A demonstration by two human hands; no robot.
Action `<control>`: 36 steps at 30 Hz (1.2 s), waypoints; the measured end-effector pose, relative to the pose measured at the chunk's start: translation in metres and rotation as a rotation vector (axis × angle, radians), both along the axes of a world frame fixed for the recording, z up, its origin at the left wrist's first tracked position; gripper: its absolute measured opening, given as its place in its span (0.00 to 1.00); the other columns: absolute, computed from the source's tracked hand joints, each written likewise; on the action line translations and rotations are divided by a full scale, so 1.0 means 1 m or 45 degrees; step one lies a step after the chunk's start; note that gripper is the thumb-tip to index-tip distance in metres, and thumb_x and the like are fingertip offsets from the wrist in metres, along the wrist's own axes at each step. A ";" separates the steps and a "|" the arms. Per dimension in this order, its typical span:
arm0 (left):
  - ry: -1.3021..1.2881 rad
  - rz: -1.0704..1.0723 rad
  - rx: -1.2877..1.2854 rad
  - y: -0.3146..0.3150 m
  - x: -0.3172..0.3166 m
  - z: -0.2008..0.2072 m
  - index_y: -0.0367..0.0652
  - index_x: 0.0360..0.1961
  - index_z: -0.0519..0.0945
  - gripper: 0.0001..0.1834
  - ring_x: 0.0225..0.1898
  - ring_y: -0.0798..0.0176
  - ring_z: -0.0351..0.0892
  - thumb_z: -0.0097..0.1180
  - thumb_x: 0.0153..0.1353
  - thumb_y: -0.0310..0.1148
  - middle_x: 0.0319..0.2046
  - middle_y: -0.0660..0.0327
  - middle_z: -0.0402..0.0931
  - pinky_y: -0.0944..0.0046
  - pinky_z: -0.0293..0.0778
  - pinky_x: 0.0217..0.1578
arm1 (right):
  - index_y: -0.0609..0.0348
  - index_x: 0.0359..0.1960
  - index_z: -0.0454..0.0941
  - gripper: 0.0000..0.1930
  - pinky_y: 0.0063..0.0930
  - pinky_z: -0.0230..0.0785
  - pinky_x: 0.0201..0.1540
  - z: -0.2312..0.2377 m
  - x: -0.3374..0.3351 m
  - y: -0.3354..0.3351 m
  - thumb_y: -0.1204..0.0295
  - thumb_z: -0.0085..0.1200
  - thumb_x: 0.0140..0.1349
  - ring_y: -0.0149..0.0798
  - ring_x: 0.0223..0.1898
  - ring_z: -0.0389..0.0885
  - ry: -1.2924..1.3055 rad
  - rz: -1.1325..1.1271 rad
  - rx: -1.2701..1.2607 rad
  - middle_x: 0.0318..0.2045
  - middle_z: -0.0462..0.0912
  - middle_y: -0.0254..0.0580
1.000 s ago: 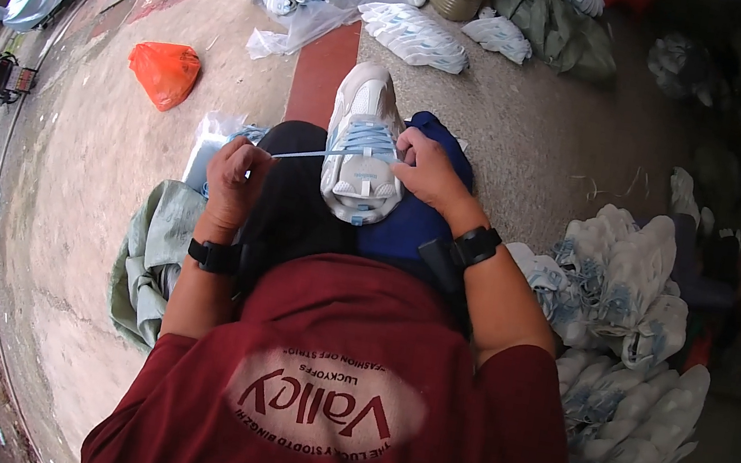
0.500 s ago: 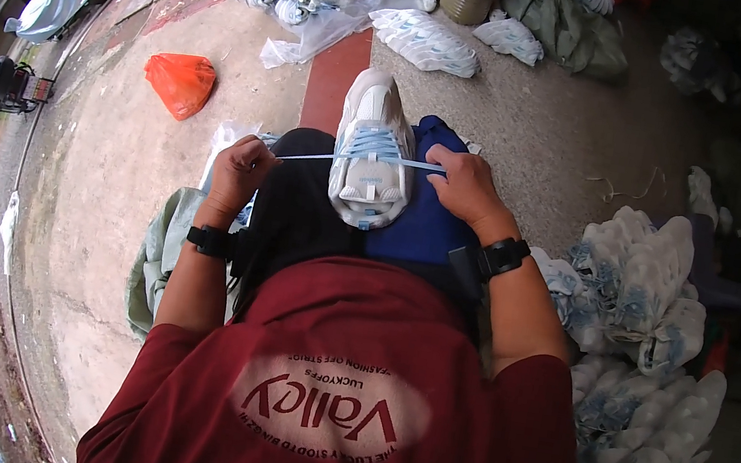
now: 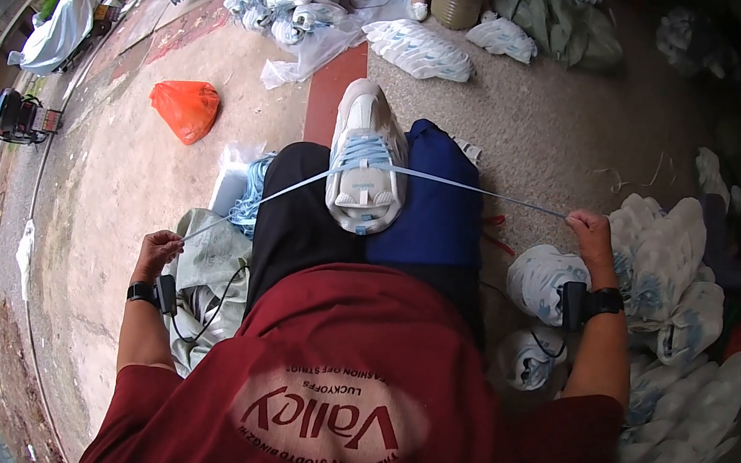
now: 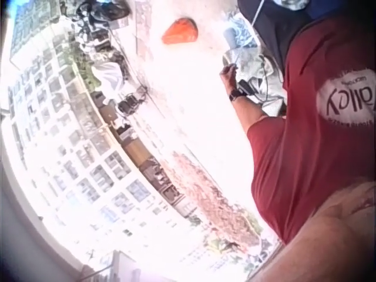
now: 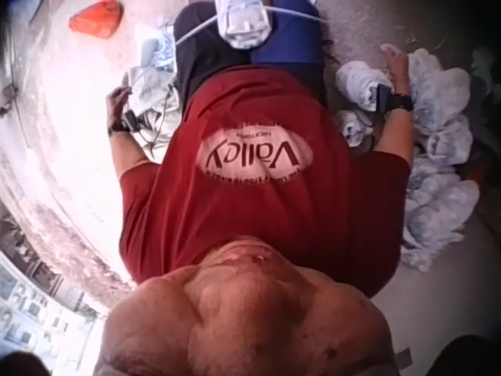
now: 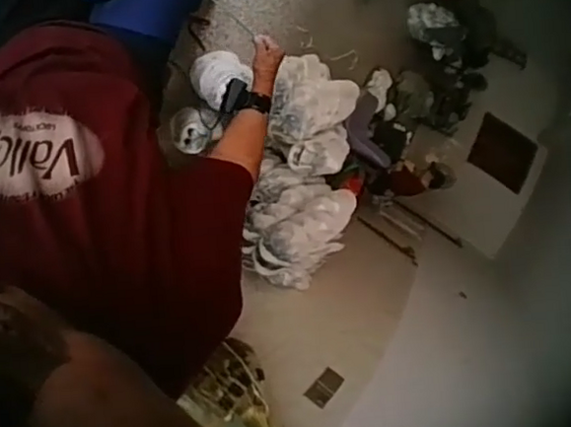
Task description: Lacing white sneakers at a production or assembly station.
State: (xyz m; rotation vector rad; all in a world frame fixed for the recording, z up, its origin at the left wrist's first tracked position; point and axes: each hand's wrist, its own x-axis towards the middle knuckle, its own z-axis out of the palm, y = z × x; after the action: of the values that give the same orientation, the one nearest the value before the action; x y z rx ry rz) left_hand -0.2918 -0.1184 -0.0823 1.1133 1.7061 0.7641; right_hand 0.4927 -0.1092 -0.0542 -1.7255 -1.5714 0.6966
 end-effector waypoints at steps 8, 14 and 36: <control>0.152 0.201 -0.221 -0.059 -0.065 -0.018 0.40 0.26 0.80 0.03 0.14 0.75 0.66 0.60 0.51 0.27 0.18 0.64 0.77 0.75 0.60 0.14 | 0.68 0.22 0.73 0.08 0.24 0.63 0.28 -0.023 0.100 -0.060 0.73 0.51 0.52 0.26 0.23 0.69 -0.268 -0.160 -0.052 0.17 0.72 0.36; 0.528 0.289 -0.276 -0.062 -0.050 -0.067 0.38 0.19 0.78 0.10 0.16 0.75 0.64 0.66 0.45 0.31 0.14 0.68 0.71 0.70 0.61 0.17 | 0.68 0.22 0.75 0.08 0.26 0.62 0.24 -0.063 0.129 -0.076 0.73 0.53 0.47 0.29 0.19 0.69 -0.448 -0.046 -0.074 0.13 0.71 0.35; -0.644 -0.361 0.008 0.119 0.282 0.038 0.48 0.25 0.74 0.05 0.32 0.74 0.75 0.58 0.56 0.31 0.31 0.68 0.78 0.74 0.71 0.35 | 0.65 0.16 0.72 0.07 0.25 0.61 0.24 -0.022 -0.258 0.103 0.79 0.58 0.44 0.27 0.19 0.67 0.590 0.108 0.272 0.14 0.71 0.36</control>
State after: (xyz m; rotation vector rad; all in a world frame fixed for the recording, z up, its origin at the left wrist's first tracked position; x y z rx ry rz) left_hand -0.0103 0.0001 -0.0448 1.0304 1.0983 0.7879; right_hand 0.2348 -0.0064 -0.0763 -1.2387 -1.3415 0.8644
